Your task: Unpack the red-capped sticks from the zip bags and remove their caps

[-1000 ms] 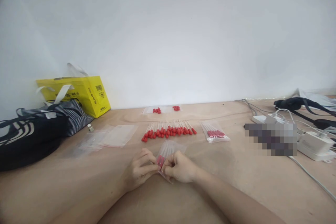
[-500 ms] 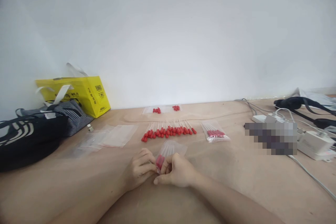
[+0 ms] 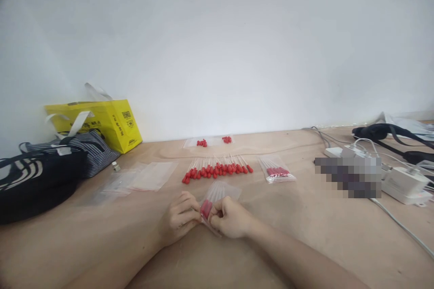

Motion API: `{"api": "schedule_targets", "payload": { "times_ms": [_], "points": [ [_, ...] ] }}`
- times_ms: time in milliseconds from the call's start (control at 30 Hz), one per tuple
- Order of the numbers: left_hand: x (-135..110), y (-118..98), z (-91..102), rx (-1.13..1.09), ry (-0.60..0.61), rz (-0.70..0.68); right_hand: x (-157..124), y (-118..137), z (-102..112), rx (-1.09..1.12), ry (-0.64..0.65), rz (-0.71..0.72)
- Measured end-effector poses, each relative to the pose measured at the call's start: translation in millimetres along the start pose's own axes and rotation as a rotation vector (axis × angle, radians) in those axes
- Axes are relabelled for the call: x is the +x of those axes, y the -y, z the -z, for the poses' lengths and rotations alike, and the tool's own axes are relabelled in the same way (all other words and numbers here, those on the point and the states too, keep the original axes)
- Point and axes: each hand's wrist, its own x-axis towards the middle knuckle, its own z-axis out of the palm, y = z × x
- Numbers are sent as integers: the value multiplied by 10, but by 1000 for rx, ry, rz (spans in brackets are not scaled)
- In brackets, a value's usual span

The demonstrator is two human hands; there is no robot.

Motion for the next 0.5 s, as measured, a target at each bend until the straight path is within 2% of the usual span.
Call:
{"api": "schedule_targets", "payload": {
  "times_ms": [133, 267, 500],
  "points": [
    [-3, 4, 5, -16, 22, -9, 3, -12, 8, 55, 28, 37],
    [-6, -3, 8, -10, 32, 7, -2, 13, -8, 83, 3, 18],
    [-17, 3, -7, -33, 48, 1, 17, 16, -85, -62, -102, -17]
  ]
}}
